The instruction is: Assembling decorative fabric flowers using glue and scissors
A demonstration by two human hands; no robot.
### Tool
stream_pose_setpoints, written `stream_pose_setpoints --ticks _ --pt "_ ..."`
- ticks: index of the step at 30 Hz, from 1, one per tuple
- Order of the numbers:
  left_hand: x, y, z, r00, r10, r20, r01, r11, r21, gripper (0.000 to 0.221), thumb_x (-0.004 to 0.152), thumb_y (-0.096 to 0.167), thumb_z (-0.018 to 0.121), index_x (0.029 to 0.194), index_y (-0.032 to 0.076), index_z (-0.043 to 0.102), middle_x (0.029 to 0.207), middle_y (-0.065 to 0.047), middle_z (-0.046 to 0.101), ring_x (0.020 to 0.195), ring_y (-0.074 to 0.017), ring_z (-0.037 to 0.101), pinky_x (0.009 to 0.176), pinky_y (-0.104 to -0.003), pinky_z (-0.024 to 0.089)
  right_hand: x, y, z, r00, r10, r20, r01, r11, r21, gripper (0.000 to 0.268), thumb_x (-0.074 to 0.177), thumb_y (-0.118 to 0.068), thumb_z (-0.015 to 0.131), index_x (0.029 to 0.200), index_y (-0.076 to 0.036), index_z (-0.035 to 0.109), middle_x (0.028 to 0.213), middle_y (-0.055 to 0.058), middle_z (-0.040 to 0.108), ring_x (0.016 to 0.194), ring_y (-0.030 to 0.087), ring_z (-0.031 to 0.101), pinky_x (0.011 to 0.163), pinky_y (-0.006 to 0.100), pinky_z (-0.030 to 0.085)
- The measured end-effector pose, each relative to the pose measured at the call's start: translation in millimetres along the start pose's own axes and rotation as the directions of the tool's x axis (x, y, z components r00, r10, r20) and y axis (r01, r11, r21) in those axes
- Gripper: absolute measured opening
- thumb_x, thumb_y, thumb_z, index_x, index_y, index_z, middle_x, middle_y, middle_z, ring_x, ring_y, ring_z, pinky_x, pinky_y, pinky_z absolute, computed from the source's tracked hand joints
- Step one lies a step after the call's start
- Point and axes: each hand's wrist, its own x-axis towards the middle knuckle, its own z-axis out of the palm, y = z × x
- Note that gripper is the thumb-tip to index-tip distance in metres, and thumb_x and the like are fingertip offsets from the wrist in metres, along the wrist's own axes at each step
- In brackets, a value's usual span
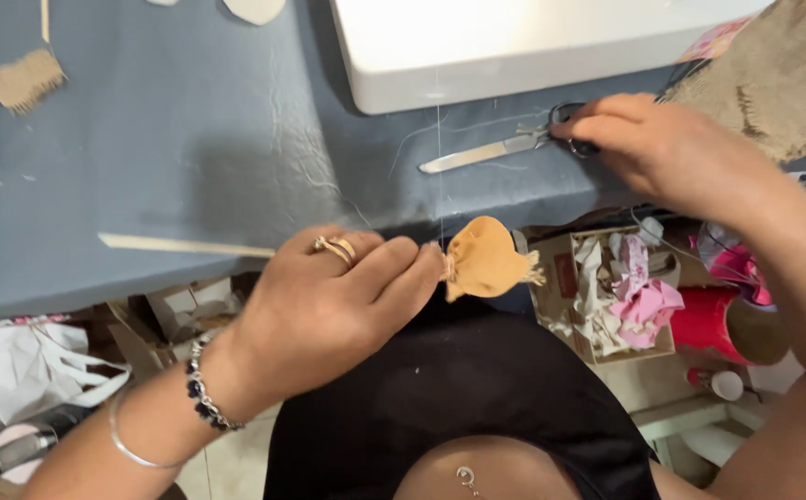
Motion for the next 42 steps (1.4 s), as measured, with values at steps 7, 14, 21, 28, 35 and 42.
stream_pose_setpoints --ticks 7,14,21,28,35,42 --pt "-13 -24 11 0.991 0.129 -0.024 -0.121 0.968 0.222 0.001 0.106 0.013 0.065 0.105 0.012 0.065 0.092 0.003 0.058 0.073 -0.0104 0.059 0.085 -0.032 0.053 13 3 -14 0.987 0.061 0.148 -0.027 0.975 -0.220 0.044 0.090 -0.023 0.069 0.133 -0.024 0.061 0.095 0.007 0.069 0.083 0.032 0.070 0.069 0.045 0.052" --pt "-34 -42 30 0.991 0.099 -0.086 -0.097 0.995 0.034 0.009 0.105 0.007 0.068 0.112 0.007 0.064 0.095 -0.004 0.061 0.083 -0.0179 0.058 0.085 -0.037 0.055 -3 1 -18 0.998 -0.004 0.070 0.015 0.987 -0.160 0.020 0.097 -0.018 0.072 0.117 -0.018 0.068 0.099 0.000 0.071 0.083 0.021 0.068 0.072 0.034 0.048" --pt "-42 -50 45 0.980 0.121 -0.157 -0.114 0.992 0.049 0.009 0.105 0.007 0.068 0.112 0.004 0.063 0.091 -0.003 0.059 0.079 -0.0160 0.054 0.081 -0.032 0.053 2 24 -9 0.000 0.660 0.751 -0.957 -0.218 0.191 0.029 0.099 -0.019 0.068 0.090 0.008 0.061 0.073 0.021 0.050 0.065 0.032 0.048 0.060 0.045 0.048" --pt "-43 -55 49 0.982 0.128 -0.135 -0.116 0.989 0.097 0.007 0.104 0.009 0.064 0.110 0.007 0.067 0.094 -0.003 0.062 0.080 -0.0139 0.057 0.082 -0.029 0.052 2 13 -51 0.682 0.206 0.702 -0.340 0.939 0.055 0.064 0.045 -0.070 0.093 0.104 -0.047 0.085 0.070 -0.016 0.080 0.060 0.006 0.065 0.056 0.024 0.052" --pt "-31 -58 39 0.981 0.148 -0.122 -0.126 0.977 0.173 0.014 0.107 0.012 0.064 0.095 0.010 0.071 0.090 -0.002 0.061 0.079 -0.0157 0.053 0.080 -0.030 0.047 37 -2 -70 0.509 0.370 0.777 -0.364 0.911 -0.195 0.063 0.045 -0.049 0.116 0.101 -0.061 0.089 0.070 -0.021 0.084 0.059 0.005 0.076 0.070 0.019 0.064" --pt "-31 -58 40 0.985 0.108 -0.137 -0.091 0.988 0.125 0.011 0.104 0.005 0.066 0.094 0.006 0.072 0.084 -0.002 0.056 0.076 -0.0164 0.053 0.077 -0.030 0.047 19 10 -64 0.428 0.440 0.790 -0.409 0.873 -0.265 0.057 0.057 -0.032 0.103 0.105 -0.059 0.087 0.072 -0.019 0.086 0.057 0.002 0.083 0.068 0.017 0.066"
